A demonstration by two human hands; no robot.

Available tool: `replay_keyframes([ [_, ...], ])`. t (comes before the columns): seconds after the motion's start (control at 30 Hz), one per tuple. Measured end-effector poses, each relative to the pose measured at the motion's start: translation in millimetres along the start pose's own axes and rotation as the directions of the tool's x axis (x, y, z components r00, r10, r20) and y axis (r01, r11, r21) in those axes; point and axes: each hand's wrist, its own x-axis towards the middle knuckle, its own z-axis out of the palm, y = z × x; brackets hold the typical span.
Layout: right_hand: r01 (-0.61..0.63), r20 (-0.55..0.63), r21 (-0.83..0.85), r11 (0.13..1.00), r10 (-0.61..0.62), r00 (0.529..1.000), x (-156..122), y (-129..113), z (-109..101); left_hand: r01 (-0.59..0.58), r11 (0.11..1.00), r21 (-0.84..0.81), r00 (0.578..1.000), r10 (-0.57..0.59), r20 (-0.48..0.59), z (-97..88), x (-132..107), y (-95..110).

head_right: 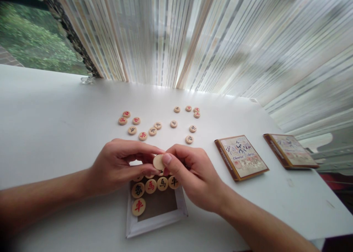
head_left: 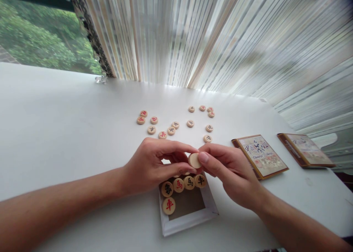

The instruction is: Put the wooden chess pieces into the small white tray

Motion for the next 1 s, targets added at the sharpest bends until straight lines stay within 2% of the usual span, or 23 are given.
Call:
replay_keyframes([
  [0.2,-0.063,0.054,0.094,0.994,0.058,0.997,-2,1,1,0.011,1.000,-0.028,0.999,-0.012,-0.042,0.6,-1,-3],
  [0.47,-0.077,0.042,0.088,0.993,0.073,0.996,-4,5,3,-0.139,0.984,0.114,0.990,0.142,-0.015,0.4,-1,-4],
  [0.6,0.016,0.022,-0.006,1.000,-0.016,1.000,-3,4,3,-0.126,0.990,0.071,0.992,0.125,0.009,0.4,-1,-4],
  [0.77,0.200,-0.033,-0.261,0.945,-0.216,0.976,-2,7,-1,-0.087,0.994,0.068,0.995,0.090,-0.048,-0.4,-1,-8],
  [0.9,0.260,-0.051,-0.329,0.908,-0.292,0.955,-2,12,-3,-0.141,0.977,0.161,0.985,0.155,-0.079,-2.5,0,-10],
  [1.0,0.260,-0.059,-0.322,0.910,-0.294,0.954,-2,12,-3,-0.252,0.936,0.246,0.960,0.274,-0.057,-3.8,2,-10],
])
